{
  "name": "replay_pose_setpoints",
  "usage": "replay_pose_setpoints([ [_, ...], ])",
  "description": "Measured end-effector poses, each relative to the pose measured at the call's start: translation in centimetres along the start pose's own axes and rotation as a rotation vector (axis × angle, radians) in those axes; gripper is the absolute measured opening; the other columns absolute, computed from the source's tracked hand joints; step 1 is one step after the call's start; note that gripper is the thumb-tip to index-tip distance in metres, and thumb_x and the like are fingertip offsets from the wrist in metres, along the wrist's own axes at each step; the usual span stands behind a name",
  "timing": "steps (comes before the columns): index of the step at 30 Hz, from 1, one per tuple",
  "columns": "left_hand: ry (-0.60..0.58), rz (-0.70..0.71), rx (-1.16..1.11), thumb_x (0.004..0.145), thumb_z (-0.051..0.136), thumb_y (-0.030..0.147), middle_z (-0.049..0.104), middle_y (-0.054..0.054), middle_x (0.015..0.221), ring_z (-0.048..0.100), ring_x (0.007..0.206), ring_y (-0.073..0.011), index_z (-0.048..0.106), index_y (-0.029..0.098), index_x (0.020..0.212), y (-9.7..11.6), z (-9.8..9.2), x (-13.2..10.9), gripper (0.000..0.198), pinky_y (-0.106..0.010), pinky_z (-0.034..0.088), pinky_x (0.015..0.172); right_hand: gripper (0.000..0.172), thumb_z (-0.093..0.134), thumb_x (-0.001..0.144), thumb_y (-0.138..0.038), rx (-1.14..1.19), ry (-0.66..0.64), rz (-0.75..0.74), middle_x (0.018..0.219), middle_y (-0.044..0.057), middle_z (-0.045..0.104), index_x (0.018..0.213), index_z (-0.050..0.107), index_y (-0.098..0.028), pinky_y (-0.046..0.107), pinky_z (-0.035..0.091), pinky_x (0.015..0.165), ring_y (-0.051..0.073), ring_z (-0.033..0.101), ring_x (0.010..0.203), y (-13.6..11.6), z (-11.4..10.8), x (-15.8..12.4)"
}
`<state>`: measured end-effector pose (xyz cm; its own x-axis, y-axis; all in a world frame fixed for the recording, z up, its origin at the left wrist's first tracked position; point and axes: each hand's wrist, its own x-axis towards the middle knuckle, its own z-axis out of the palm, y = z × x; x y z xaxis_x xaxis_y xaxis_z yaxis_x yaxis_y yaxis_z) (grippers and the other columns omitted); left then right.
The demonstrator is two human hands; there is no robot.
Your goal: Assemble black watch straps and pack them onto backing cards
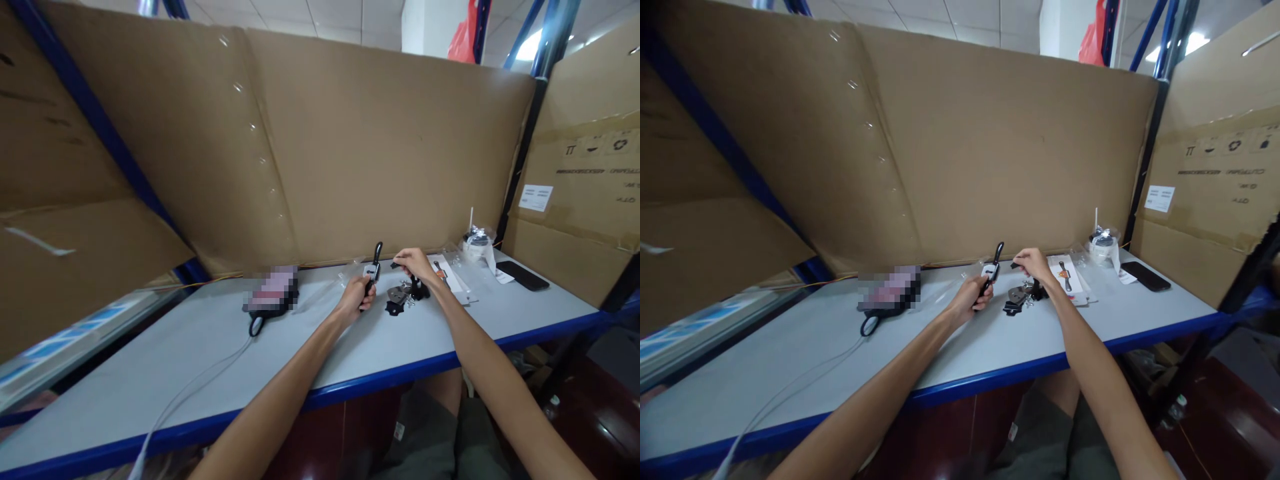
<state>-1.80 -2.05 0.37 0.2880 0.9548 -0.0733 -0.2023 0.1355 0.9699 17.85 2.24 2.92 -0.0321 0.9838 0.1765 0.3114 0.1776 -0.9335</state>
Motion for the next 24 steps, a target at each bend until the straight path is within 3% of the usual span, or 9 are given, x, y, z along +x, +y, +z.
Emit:
replay_pose_setpoints([
  [4, -0.088, -0.069, 0.061, 0.092, 0.054, 0.035, 0.042, 0.007, 0.053, 0.025, 0.036, -0.0038, 0.046, 0.02, 0.085, -0.2, 0.2, -0.2, 0.019, -0.015, 0.009, 0.036, 0.01, 0.071, 0.078, -0.023, 0.089, -0.213, -0.114, 0.057, -0.004, 0.064, 0.084, 0.069, -0.015, 0.019, 0.034, 0.043, 0.007, 0.044, 0.043, -1.1, 0.3, -0.4],
  [6, -0.117, -0.074, 0.076, 0.092, 0.054, 0.033, 0.043, 0.007, 0.054, 0.026, 0.035, -0.0041, 0.047, 0.02, 0.086, -0.3, 0.4, -0.3, 0.016, -0.015, 0.01, 0.036, 0.01, 0.074, 0.073, -0.018, 0.055, -0.241, -0.143, 0.058, -0.003, 0.066, 0.078, 0.066, -0.016, 0.019, 0.034, 0.046, 0.007, 0.047, 0.045, -1.0, 0.9, -0.3],
  [11, -0.1, -0.121, 0.061, 0.091, 0.052, 0.032, 0.045, 0.005, 0.054, 0.027, 0.035, -0.0042, 0.047, 0.02, 0.083, -0.5, 0.7, -0.2, 0.016, -0.016, 0.01, 0.035, 0.008, 0.072, 0.072, -0.011, -0.065, -0.157, -0.208, 0.057, -0.003, 0.065, 0.072, 0.066, -0.016, 0.021, 0.043, 0.06, 0.011, 0.061, 0.058, -0.2, 1.6, 0.3],
  [18, -0.054, -0.119, 0.056, 0.091, 0.051, 0.035, 0.046, 0.004, 0.052, 0.027, 0.034, -0.005, 0.047, 0.02, 0.082, -0.8, 0.7, 0.2, 0.019, -0.017, 0.008, 0.035, 0.01, 0.074, 0.075, -0.014, -0.298, -0.121, -0.244, 0.056, -0.006, 0.06, 0.071, 0.066, -0.017, 0.022, 0.037, 0.059, 0.011, 0.056, 0.057, -0.3, 2.1, -0.1],
  [24, -0.027, -0.087, 0.053, 0.093, 0.049, 0.038, 0.047, 0.004, 0.052, 0.027, 0.033, -0.0051, 0.046, 0.02, 0.081, -0.8, 1.1, -0.1, 0.022, -0.017, 0.01, 0.035, 0.017, 0.079, 0.077, -0.018, -0.519, -0.013, -0.308, 0.062, -0.004, 0.061, 0.072, 0.063, -0.02, 0.023, 0.034, 0.062, 0.013, 0.056, 0.065, -1.1, 2.8, -1.4],
])
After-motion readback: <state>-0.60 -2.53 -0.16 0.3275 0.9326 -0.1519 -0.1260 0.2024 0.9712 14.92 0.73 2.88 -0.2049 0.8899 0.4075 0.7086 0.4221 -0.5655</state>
